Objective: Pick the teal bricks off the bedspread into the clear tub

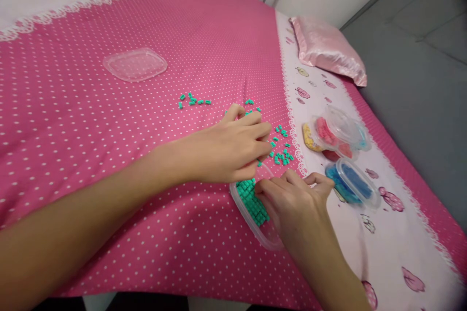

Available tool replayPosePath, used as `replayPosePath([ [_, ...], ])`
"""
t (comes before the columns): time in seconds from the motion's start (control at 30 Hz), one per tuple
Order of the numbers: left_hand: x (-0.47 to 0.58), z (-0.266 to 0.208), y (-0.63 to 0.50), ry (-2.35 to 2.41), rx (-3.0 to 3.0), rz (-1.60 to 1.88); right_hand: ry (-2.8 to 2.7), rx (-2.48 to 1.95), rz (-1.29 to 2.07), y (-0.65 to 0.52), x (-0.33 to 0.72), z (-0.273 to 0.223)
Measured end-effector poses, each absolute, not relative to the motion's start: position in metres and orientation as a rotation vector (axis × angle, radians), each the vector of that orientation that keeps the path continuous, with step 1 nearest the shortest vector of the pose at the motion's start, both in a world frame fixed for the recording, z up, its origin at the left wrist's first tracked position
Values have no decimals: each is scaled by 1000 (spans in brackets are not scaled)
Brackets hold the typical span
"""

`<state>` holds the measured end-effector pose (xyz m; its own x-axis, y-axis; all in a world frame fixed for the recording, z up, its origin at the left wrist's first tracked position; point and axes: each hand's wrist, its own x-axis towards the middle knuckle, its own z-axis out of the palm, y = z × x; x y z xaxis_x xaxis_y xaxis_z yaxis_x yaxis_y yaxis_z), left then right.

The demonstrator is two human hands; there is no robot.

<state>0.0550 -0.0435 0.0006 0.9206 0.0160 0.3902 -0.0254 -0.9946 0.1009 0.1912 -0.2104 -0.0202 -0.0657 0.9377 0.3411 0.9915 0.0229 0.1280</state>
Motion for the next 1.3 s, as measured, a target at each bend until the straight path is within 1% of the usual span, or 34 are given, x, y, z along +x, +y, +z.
replayPosePath([
  [0.2, 55, 1, -44, -15, 2974, 602, -2072, -2036, -456, -211, 192, -20],
  [0.5, 55, 1, -44, -2, 2961, 572, -2164, -2014, -386, -204, 191, -9],
  [0.8, 54, 2, -44, 10, 2962, 574, -2061, -2009, -301, -210, 191, -11],
  [0.9, 53, 4, -43, -12, 2886, 531, -1973, -1988, -244, -217, 195, 2],
  [1.03, 51, 11, -43, -64, 2652, 397, -1875, -1880, -255, -222, 197, 16],
  [1.17, 52, 15, -46, -66, 2475, 300, -1900, -1762, -266, -220, 192, 16],
  [1.3, 54, 12, -43, -40, 2445, 286, -1843, -1783, -274, -218, 191, 11],
])
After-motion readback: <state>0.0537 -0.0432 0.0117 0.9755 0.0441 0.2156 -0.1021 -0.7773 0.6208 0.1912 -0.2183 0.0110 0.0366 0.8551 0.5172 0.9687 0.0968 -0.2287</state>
